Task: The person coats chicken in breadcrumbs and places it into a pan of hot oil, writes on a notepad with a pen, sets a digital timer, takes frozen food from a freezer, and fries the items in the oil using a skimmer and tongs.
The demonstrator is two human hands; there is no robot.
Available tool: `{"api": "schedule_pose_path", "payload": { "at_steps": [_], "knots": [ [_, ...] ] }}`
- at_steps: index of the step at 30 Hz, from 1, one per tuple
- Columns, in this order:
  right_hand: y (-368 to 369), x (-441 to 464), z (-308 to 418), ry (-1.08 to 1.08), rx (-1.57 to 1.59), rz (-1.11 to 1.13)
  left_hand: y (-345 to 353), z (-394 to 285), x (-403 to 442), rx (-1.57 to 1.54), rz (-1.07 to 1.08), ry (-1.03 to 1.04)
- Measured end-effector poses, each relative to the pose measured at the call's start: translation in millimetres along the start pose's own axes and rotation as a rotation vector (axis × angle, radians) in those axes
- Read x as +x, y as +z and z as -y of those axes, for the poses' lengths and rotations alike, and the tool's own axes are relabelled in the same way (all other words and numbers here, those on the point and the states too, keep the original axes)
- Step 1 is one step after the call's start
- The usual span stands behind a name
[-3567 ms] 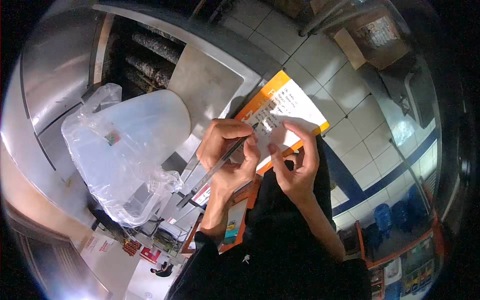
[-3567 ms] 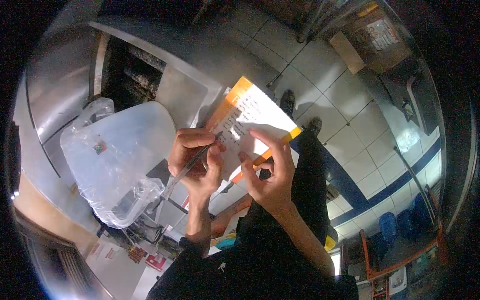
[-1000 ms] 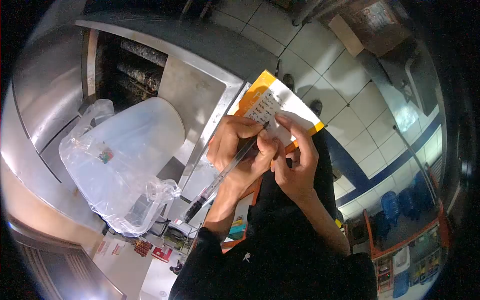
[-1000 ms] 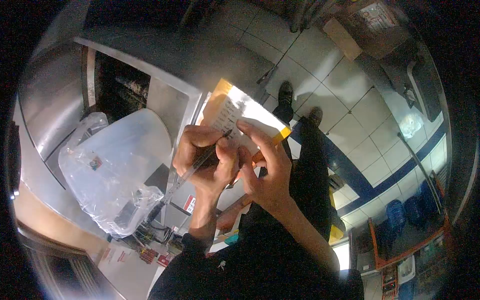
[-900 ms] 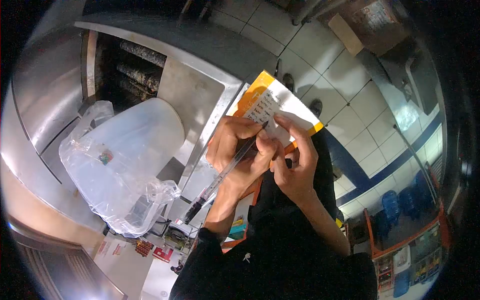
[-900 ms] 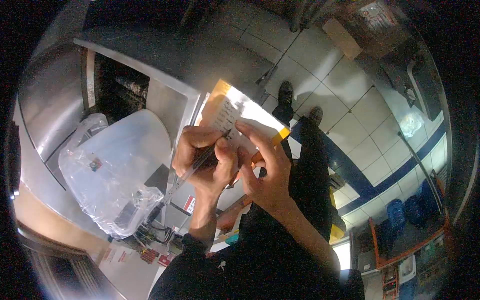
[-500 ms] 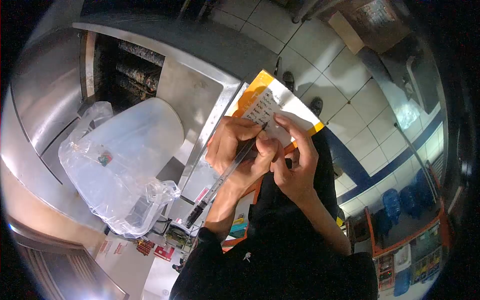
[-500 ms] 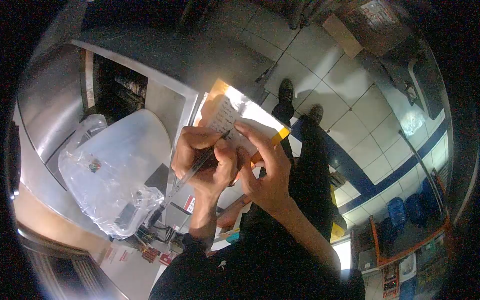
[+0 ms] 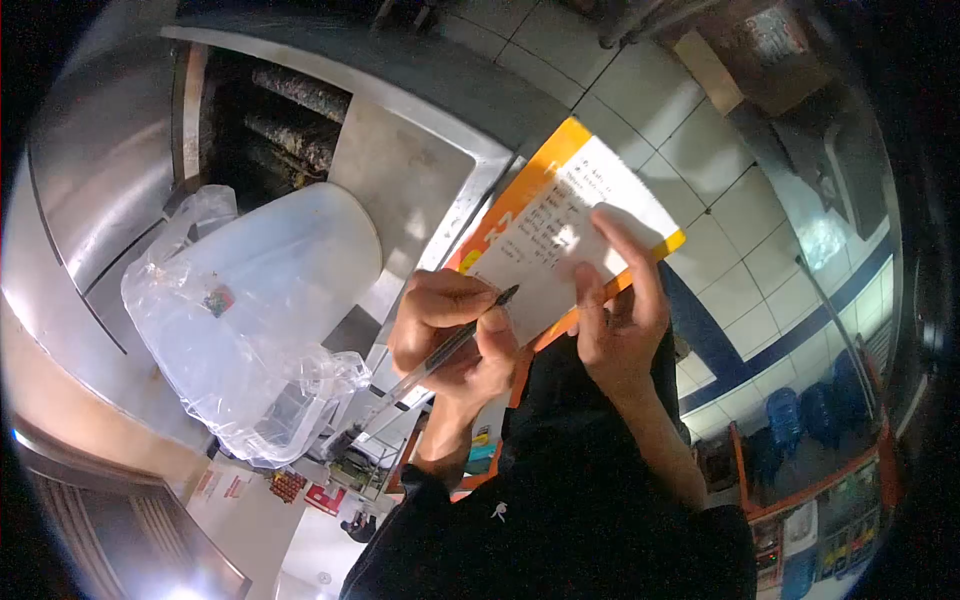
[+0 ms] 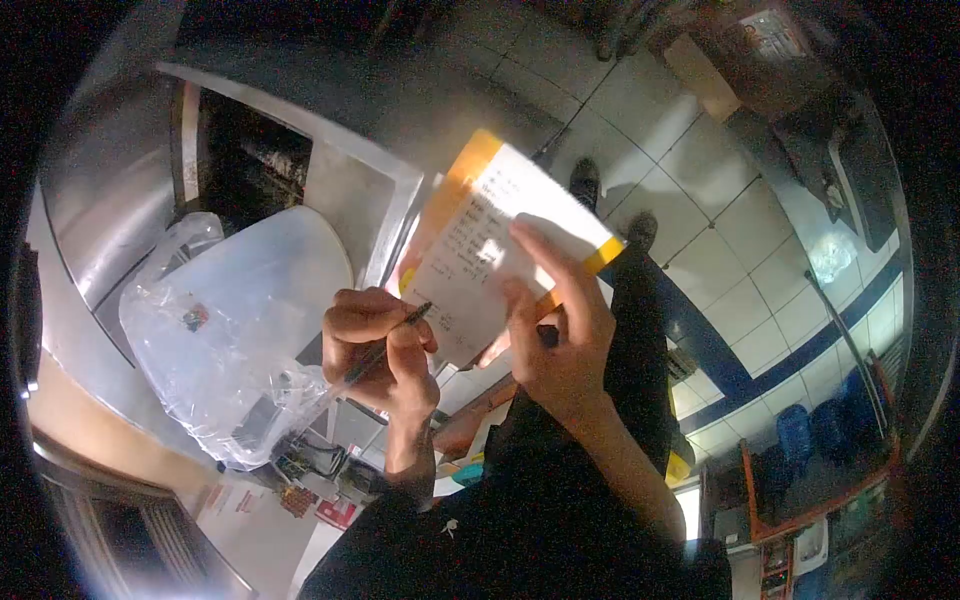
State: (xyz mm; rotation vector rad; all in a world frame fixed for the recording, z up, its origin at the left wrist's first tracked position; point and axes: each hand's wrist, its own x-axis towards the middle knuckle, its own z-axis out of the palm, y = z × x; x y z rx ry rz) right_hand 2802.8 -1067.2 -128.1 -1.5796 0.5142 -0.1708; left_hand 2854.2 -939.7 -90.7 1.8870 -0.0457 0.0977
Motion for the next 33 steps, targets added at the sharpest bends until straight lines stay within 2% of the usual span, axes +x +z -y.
{"api": "schedule_pose_path", "payload": {
  "at_steps": [1,2,7,8,12,14,18,33],
  "knots": [
    [0,3,3,0.064,0.079,-0.008,-4,0,-3,0.002,-0.003,0.002],
    [-3,6,0,-0.011,0.005,0.006,-8,2,-6,0.03,0.0,-0.027],
    [2,3,6,-0.051,-0.017,0.034,-17,12,-16,0.102,0.014,-0.078],
    [2,2,7,-0.081,-0.082,0.042,-21,11,-14,0.191,0.045,-0.034],
    [4,-4,-1,-0.016,-0.083,0.063,-17,15,-14,0.184,0.038,-0.024],
    [5,-4,-1,-0.027,-0.093,0.049,-9,10,-4,0.299,0.122,0.119],
    [8,-5,-1,-0.018,-0.066,0.015,3,8,4,0.343,0.148,0.169],
    [11,-5,3,0.038,0.003,-0.019,2,16,1,0.399,0.13,0.171]
  ]
}}
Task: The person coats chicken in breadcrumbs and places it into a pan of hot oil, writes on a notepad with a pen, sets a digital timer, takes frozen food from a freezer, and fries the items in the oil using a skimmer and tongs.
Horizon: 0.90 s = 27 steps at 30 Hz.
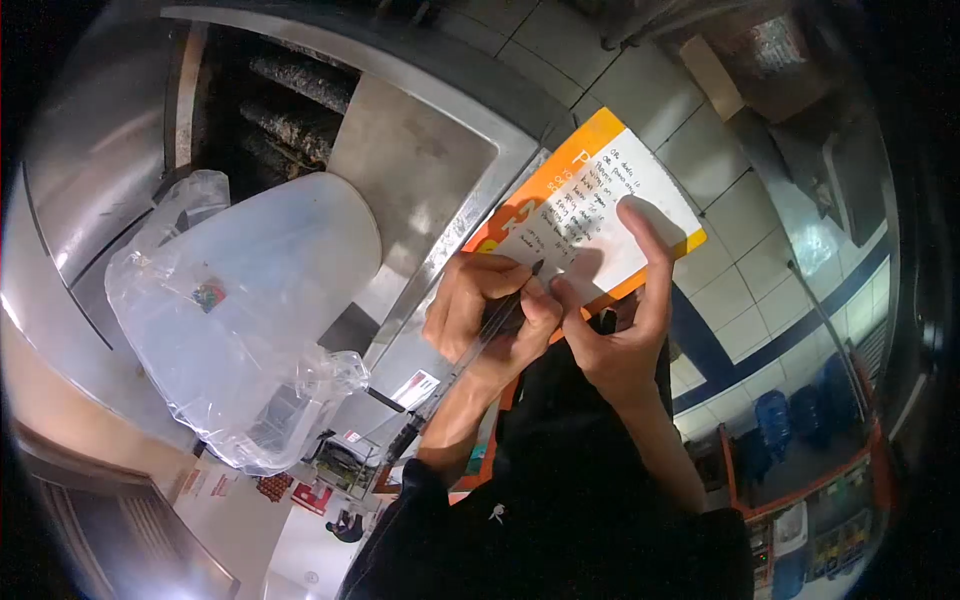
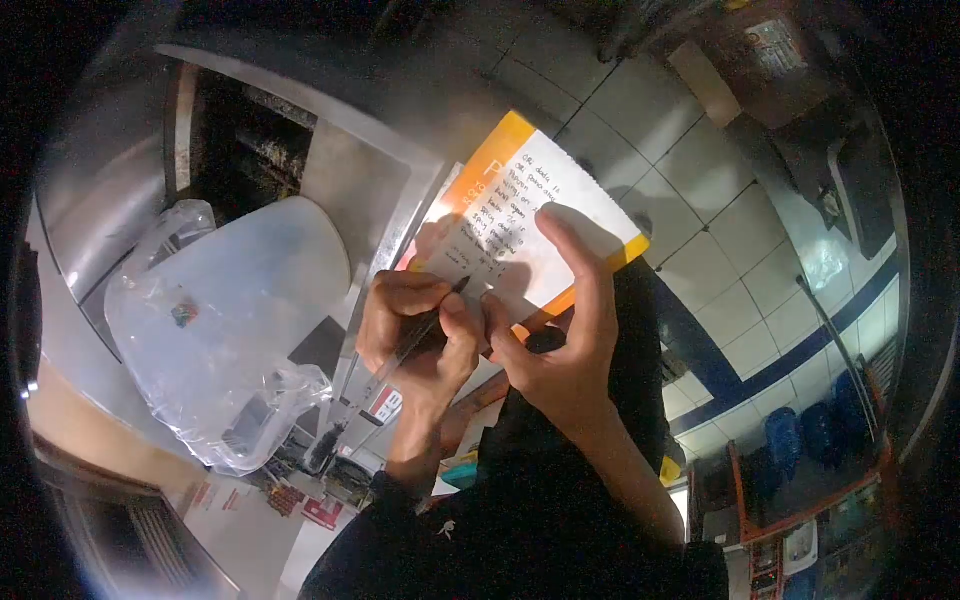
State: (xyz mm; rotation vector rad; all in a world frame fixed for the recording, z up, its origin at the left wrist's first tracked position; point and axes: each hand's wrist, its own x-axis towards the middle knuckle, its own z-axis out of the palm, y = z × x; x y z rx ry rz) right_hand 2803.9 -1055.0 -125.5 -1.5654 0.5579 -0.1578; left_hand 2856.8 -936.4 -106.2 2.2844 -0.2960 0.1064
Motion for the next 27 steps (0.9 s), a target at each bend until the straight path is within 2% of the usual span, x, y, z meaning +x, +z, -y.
{"api": "schedule_pose_path", "payload": {
  "at_steps": [3,6,9,13,15,16,18,21,22,24,25,27],
  "knots": [
    [0,0,0,0.055,0.045,0.0,-1,1,1,-0.013,0.016,0.001],
    [-1,-1,-3,0.015,-0.026,0.015,-1,3,-1,-0.046,0.007,-0.047],
    [0,-1,-4,0.011,0.049,0.002,-2,4,0,-0.044,0.028,-0.023],
    [-2,-1,-5,-0.023,-0.006,0.023,-7,4,-4,-0.054,0.058,-0.012],
    [-4,-1,-6,-0.032,-0.017,0.038,-8,5,-8,-0.258,-0.087,-0.048],
    [-5,-3,-6,-0.029,-0.03,0.061,-13,1,-5,-0.264,-0.102,-0.047],
    [-5,-7,-4,-0.043,-0.04,0.105,-33,2,0,-0.195,0.039,0.089],
    [-3,-10,-1,-0.21,-0.131,0.183,-52,-21,5,0.296,0.242,0.015],
    [-3,-10,1,-0.283,-0.165,0.212,-55,-25,5,0.306,0.191,0.024],
    [-2,-17,20,0.018,0.077,0.169,-61,-23,0,0.378,0.278,0.02],
    [-6,-15,14,-0.065,0.084,0.212,-65,-25,0,0.416,0.277,0.045],
    [-9,-13,20,-0.092,0.053,0.211,-69,-25,-3,0.442,0.225,0.091]
  ]
}}
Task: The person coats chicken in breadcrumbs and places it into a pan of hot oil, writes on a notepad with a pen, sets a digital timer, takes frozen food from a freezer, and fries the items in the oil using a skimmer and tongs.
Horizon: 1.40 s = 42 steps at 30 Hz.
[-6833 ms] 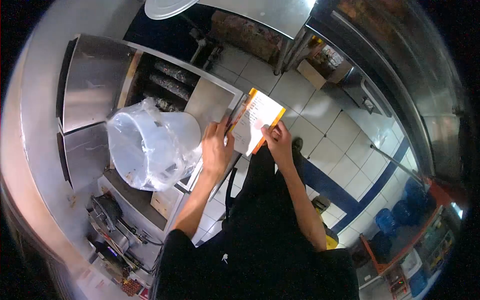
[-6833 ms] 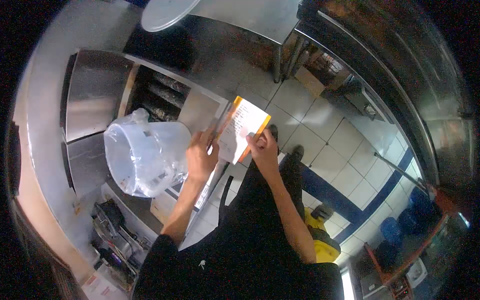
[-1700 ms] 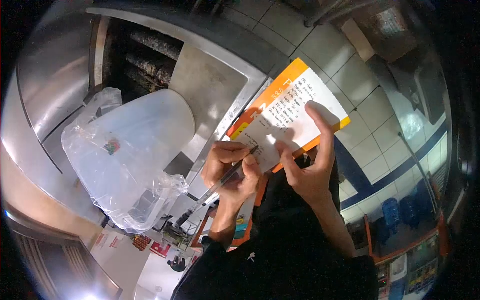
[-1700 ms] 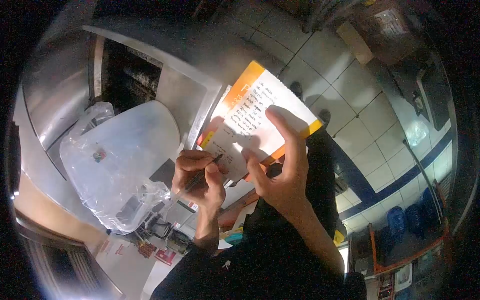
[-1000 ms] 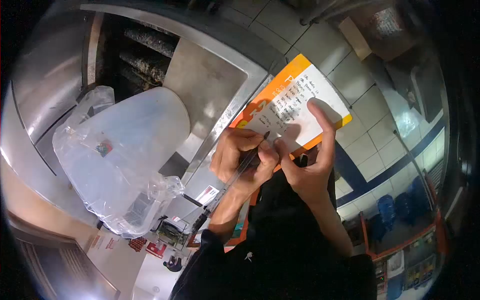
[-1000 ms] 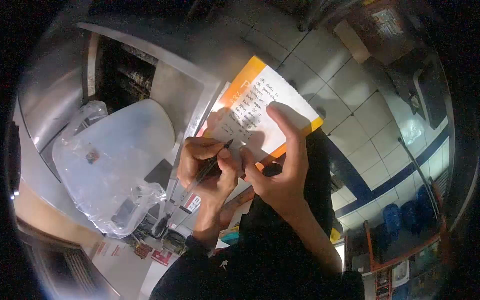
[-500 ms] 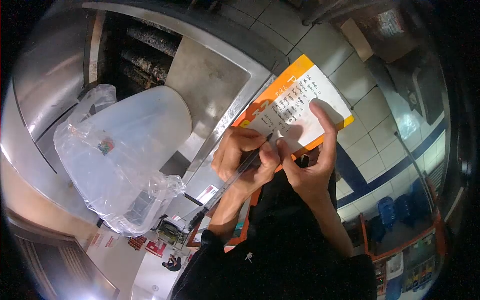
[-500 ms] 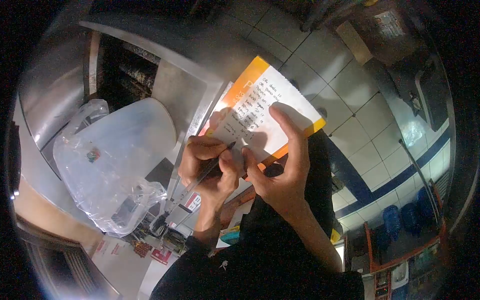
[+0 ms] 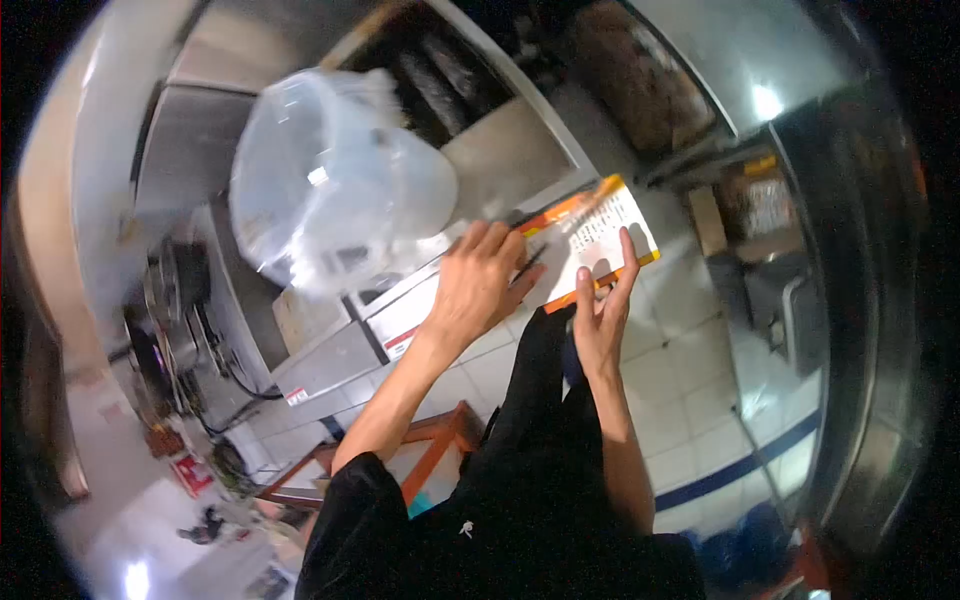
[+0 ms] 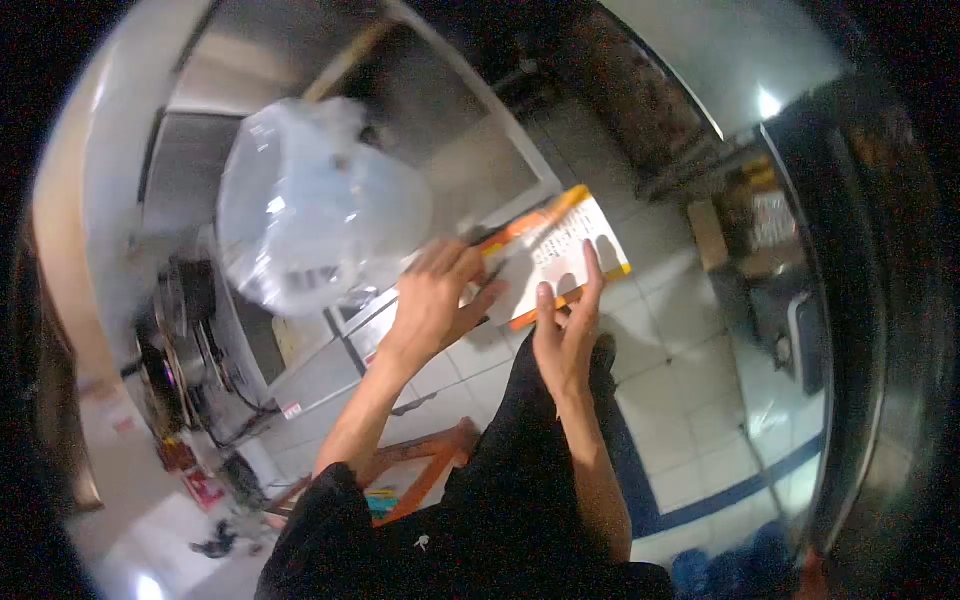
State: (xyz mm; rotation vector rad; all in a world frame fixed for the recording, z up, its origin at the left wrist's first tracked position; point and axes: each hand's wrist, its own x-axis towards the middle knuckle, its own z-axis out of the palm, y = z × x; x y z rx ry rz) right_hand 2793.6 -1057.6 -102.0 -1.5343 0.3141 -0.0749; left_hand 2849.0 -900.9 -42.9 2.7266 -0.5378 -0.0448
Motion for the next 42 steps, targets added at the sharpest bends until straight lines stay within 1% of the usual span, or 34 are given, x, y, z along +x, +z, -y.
{"api": "schedule_pose_path", "payload": {
  "at_steps": [1,2,3,4,6,7,8,9,10,11,12,13,14,15,16,18,19,20,21,23,24,26,27,29,30,31,33,34,35,37,39,40,41,42],
  "knots": [
    [0,1,5,-0.021,-0.033,0.004,0,2,-2,0.021,-0.002,0.049],
    [-2,2,9,0.02,-0.049,0.05,4,5,-4,0.007,-0.035,0.049],
    [2,4,6,-0.071,-0.034,0.027,9,8,-4,-0.01,-0.074,0.049],
    [2,5,-2,-0.055,-0.036,0.031,11,12,-5,-0.036,-0.067,0.04],
    [-1,13,-28,-0.196,-0.164,-0.017,16,14,-9,-0.071,-0.095,0.004],
    [1,18,-34,-0.359,-0.265,-0.064,5,9,-18,-0.197,-0.106,-0.084],
    [14,12,-17,-0.3,-0.067,-0.109,7,13,-26,-0.218,-0.219,-0.062],
    [14,8,1,-0.215,-0.127,-0.09,-3,12,-42,-0.3,-0.274,-0.113],
    [-8,39,-51,-0.083,-0.168,-0.079,-9,15,-59,-0.309,-0.427,-0.075],
    [0,26,-39,-0.104,-0.066,-0.065,-4,15,-76,-0.388,-0.453,-0.212],
    [8,14,-26,-0.124,0.036,-0.05,-35,12,-114,-0.401,-0.465,-0.237],
    [13,12,-21,-0.037,0.057,-0.065,-33,24,-146,-0.441,-0.624,-0.133],
    [-5,36,-62,-0.018,0.092,-0.058,-32,36,-190,-0.536,-0.512,-0.184],
    [27,18,-58,-0.029,-0.049,-0.025,-38,49,-242,-0.63,-0.436,-0.246],
    [66,-7,-67,-0.042,-0.222,0.045,-24,70,-292,-0.566,-0.473,-0.241],
    [160,-75,-85,-0.051,-0.525,0.291,-9,111,-414,-0.646,-0.405,-0.471],
    [206,-110,-89,-0.05,-0.639,0.426,11,133,-475,-0.543,-0.434,-0.611],
    [256,-159,-91,-0.058,-0.766,0.59,-5,151,-550,-0.595,-0.24,-0.752],
    [301,-207,-91,-0.057,-0.874,0.749,-13,175,-629,-0.552,0.016,-0.896],
    [382,-293,-83,-0.071,-1.055,1.035,-35,208,-756,-0.591,-0.003,-1.225],
    [419,-332,-74,-0.077,-1.119,1.152,-62,234,-803,-0.567,-0.011,-1.243],
    [487,-401,-56,-0.072,-1.218,1.336,-105,269,-884,-0.418,-0.467,-1.57],
    [522,-429,-51,-0.082,-1.241,1.404,-136,292,-911,-0.41,-0.467,-1.565],
    [597,-482,-47,-0.113,-1.201,1.488,-223,351,-953,-0.567,-0.978,-1.627],
    [638,-508,-48,-0.149,-1.148,1.52,-252,378,-970,-0.583,-1.065,-1.644],
    [684,-536,-52,-0.187,-1.068,1.539,-267,406,-986,-0.575,-1.067,-1.637],
    [810,-598,-80,-0.335,-0.783,1.567,-292,463,-1023,-0.57,-1.258,-1.559],
    [871,-640,-76,-0.362,-0.705,1.637,-302,488,-1045,-0.553,-1.267,-1.554],
    [934,-688,-62,-0.395,-0.628,1.711,-313,507,-1062,-0.616,-1.257,-1.544],
    [1040,-793,-14,-0.369,-0.464,1.799,-338,549,-1109,-0.666,-1.253,-1.544],
    [1133,-897,41,-0.522,-0.313,1.908,-367,576,-1162,-0.968,-1.059,-1.526],
    [1176,-950,61,-0.501,-0.18,1.961,-378,585,-1189,-0.977,-1.057,-1.536],
    [1220,-999,79,-0.487,-0.049,1.999,-388,597,-1217,-0.884,-1.11,-1.61],
    [1263,-1041,94,-0.55,-0.07,2.072,-397,609,-1244,-0.79,-1.155,-1.676]
  ]
}}
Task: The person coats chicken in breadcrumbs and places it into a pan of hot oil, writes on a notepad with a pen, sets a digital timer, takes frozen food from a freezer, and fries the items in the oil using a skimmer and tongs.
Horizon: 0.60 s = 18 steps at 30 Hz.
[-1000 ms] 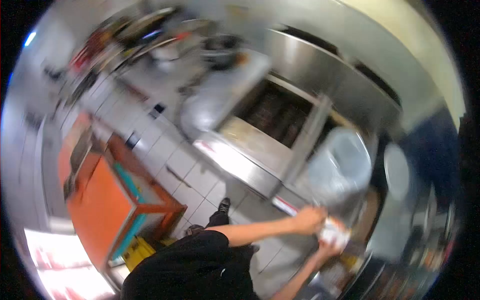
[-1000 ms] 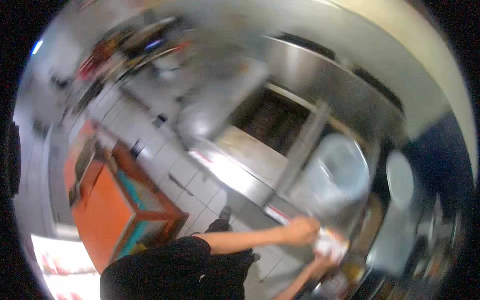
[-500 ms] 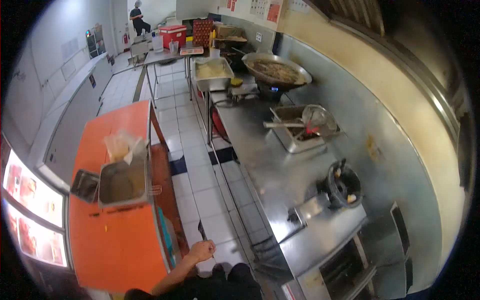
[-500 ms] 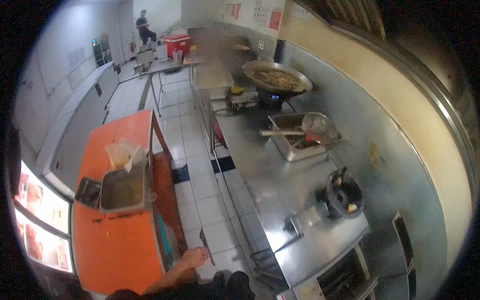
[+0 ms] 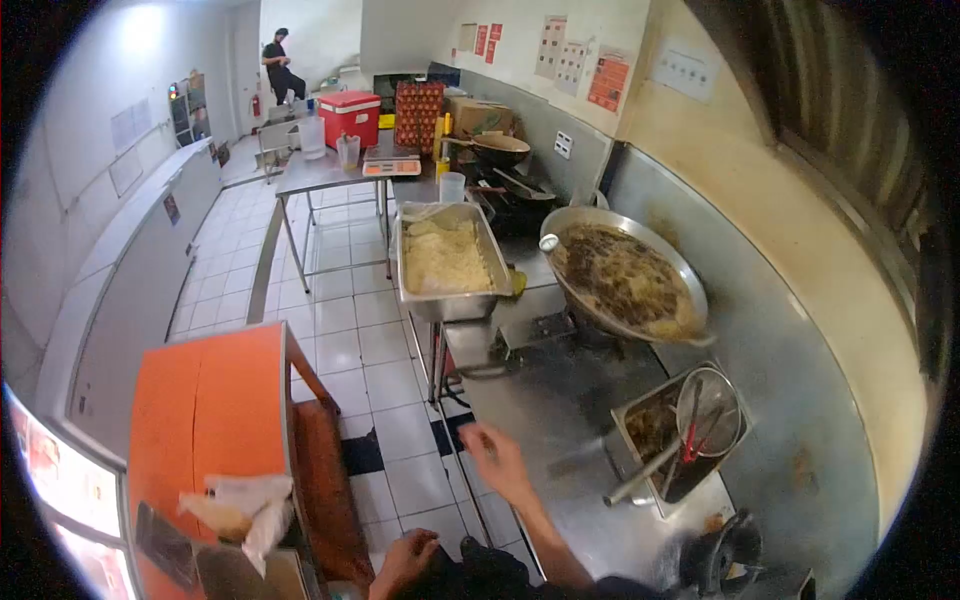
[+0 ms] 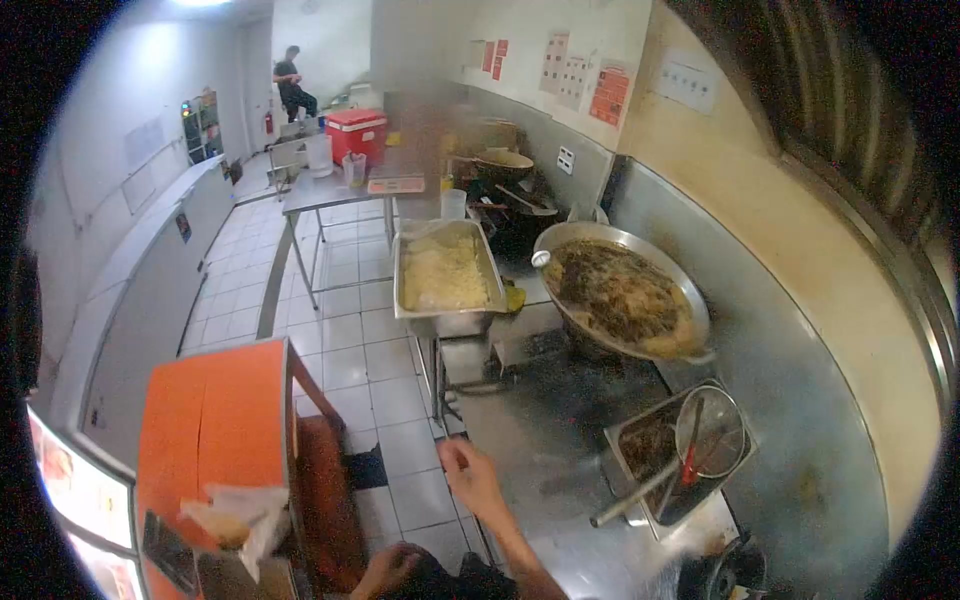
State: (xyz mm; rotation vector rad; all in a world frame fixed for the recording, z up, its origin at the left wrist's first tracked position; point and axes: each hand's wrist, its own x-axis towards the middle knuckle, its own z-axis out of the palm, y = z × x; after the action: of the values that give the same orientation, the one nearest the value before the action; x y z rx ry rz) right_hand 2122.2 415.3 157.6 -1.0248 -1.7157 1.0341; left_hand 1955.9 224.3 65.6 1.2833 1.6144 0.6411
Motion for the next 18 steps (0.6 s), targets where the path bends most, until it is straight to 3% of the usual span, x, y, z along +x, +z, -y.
{"api": "schedule_pose_path", "payload": {
  "at_steps": [1,3,5,7,9,12,15,17,18],
  "knots": [
    [11,60,4,-0.025,-0.04,0.078,-23,1,21,0.001,0.018,0.001],
    [37,176,12,-0.199,-0.101,0.091,-71,5,64,-0.119,-0.276,-0.064],
    [61,294,8,-0.288,-0.142,0.106,-123,3,106,-0.234,-0.317,-0.093],
    [87,413,-6,-0.247,-0.361,0.095,-175,17,165,-0.337,-0.356,-0.126],
    [108,527,-25,-0.378,-0.33,0.054,-237,37,236,-0.364,-0.39,-0.062],
    [119,683,-65,-0.369,-0.466,-0.039,-362,21,340,0.004,-0.427,0.037],
    [88,802,-122,-0.198,-0.673,-0.104,-485,42,472,-0.041,-0.343,0.135],
    [45,868,-163,-0.136,-0.71,-0.132,-562,-27,537,0.122,-0.33,0.158],
    [26,887,-158,-0.032,-0.888,-0.171,-593,-40,575,0.168,-0.314,0.172]
  ]
}}
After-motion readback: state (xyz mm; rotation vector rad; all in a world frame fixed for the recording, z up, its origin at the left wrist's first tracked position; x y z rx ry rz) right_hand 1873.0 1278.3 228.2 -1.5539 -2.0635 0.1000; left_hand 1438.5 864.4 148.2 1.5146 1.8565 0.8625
